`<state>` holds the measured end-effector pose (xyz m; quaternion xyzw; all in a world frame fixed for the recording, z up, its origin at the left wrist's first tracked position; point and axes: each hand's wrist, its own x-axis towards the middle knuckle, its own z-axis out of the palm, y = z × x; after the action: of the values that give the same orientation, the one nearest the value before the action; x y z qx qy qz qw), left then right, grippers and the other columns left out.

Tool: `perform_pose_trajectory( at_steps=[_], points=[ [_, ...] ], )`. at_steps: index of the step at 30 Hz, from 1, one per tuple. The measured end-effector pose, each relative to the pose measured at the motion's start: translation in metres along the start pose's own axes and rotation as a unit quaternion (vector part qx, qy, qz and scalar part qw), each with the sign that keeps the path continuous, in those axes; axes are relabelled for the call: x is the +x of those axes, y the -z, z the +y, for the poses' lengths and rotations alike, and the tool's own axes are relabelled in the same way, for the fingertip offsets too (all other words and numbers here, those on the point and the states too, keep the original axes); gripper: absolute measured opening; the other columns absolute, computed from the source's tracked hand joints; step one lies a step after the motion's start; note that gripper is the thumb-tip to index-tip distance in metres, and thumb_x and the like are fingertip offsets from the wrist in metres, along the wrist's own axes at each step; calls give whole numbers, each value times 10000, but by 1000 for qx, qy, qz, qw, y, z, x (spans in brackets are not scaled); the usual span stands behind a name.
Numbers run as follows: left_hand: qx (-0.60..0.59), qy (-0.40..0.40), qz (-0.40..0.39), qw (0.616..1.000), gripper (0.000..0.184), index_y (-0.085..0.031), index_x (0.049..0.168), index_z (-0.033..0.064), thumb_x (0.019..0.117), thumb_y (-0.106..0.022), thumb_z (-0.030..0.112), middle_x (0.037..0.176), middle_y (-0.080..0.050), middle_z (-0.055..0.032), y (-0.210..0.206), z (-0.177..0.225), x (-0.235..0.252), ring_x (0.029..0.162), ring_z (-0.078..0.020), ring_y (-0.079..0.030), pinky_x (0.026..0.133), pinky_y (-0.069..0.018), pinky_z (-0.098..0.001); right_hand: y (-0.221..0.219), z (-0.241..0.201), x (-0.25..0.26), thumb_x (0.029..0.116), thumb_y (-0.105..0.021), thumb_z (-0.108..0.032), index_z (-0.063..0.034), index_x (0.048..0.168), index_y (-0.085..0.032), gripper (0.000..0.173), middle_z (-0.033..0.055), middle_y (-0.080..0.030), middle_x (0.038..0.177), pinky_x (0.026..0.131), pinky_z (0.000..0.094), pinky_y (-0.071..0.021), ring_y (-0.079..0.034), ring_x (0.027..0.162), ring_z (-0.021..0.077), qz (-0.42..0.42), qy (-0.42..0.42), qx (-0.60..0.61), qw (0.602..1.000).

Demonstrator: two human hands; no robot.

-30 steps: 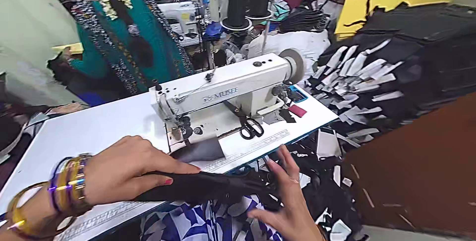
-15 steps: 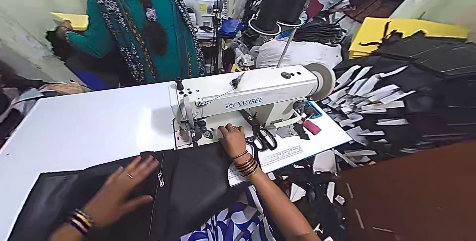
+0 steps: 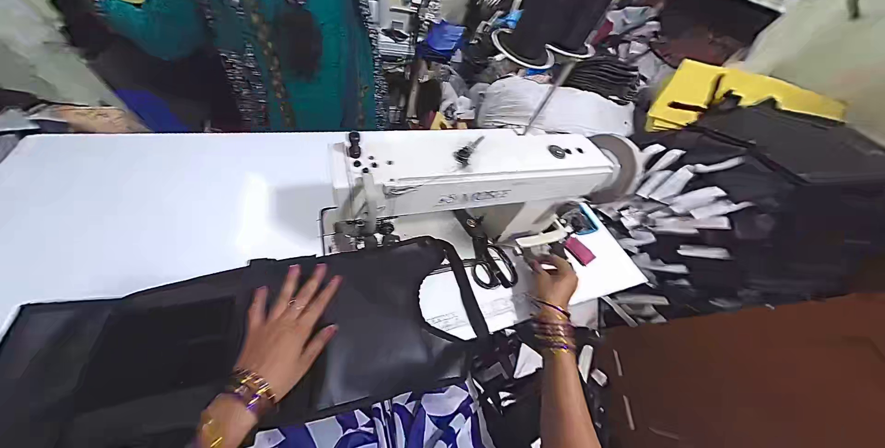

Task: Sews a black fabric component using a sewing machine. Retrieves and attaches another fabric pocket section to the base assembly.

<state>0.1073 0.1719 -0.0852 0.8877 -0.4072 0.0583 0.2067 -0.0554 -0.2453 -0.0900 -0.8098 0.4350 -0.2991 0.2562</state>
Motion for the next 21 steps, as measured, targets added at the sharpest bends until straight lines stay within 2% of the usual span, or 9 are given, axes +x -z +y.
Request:
perform_pose_trajectory(
  at_steps=[1,3,4,5,7,11,15,18,21],
  points=[
    [-9,3,-22,1000,647,-526,1510,129,951,-576,451,1610,-422,-142,-2,7,10,1488,-500,-323,1099,-170,-822,-1,-6,-7,894,-712,-37,137,1012,-688,211,234,-706,943,743,381,-557,-677,786,236,14,1,66,998],
    [-21,35,-102,994,704,-438,1569,155,978,-565,515,1669,-319,-114,-10,10,28,1551,-437,-209,1153,-94,-781,-9,-28,-28,837,-726,20,98,945,-654,152,57,-667,755,598,201,-538,-620,611,29,17,14,197,980],
    [-21,57,-158,986,738,-359,1608,186,992,-539,549,1704,-228,-94,-15,8,35,1579,-402,-115,1166,-32,-766,-15,-41,-39,816,-719,38,85,958,-656,163,5,-668,739,587,163,-539,-621,601,-17,-6,34,247,968],
    [-15,74,-209,975,755,-279,1637,224,1006,-494,579,1728,-136,-67,-17,7,39,1593,-367,-31,1165,20,-757,-23,-55,-49,817,-714,42,98,981,-672,179,3,-690,764,606,157,-549,-635,627,-26,-40,61,277,958],
    [-10,85,-232,969,753,-261,1641,270,1001,-474,607,1733,-109,-36,-16,8,32,1597,-334,-15,1155,32,-765,-45,-85,-65,832,-701,-3,88,932,-701,134,43,-718,820,671,175,-571,-664,694,-1,-98,145,272,946],
    [-2,98,-206,974,743,-313,1625,288,982,-487,617,1724,-168,-23,-14,17,-6,1593,-336,-82,1142,-8,-779,-106,-139,-82,818,-662,33,75,857,-748,103,203,-733,845,726,375,-594,-723,757,255,-132,364,188,903],
    [7,56,-114,992,720,-454,1563,267,951,-468,646,1671,-330,-38,-22,11,-35,1548,-374,-263,1114,-120,-799,-159,-154,-88,844,-600,70,67,852,-765,165,244,-748,902,724,516,-597,-742,815,415,-179,506,92,839],
    [0,38,-117,992,725,-454,1562,269,955,-442,664,1669,-337,-25,-21,4,-33,1549,-359,-269,1124,-126,-785,-165,-150,-83,864,-576,61,46,906,-782,211,218,-765,1001,794,510,-599,-749,917,408,-211,543,72,810],
    [-24,40,-161,986,728,-412,1583,279,965,-447,663,1695,-273,-8,-16,0,-24,1578,-327,-185,1146,-71,-770,-152,-143,-83,885,-554,51,48,942,-784,237,208,-765,1053,869,479,-596,-750,981,378,-206,517,87,826]
  ],
)
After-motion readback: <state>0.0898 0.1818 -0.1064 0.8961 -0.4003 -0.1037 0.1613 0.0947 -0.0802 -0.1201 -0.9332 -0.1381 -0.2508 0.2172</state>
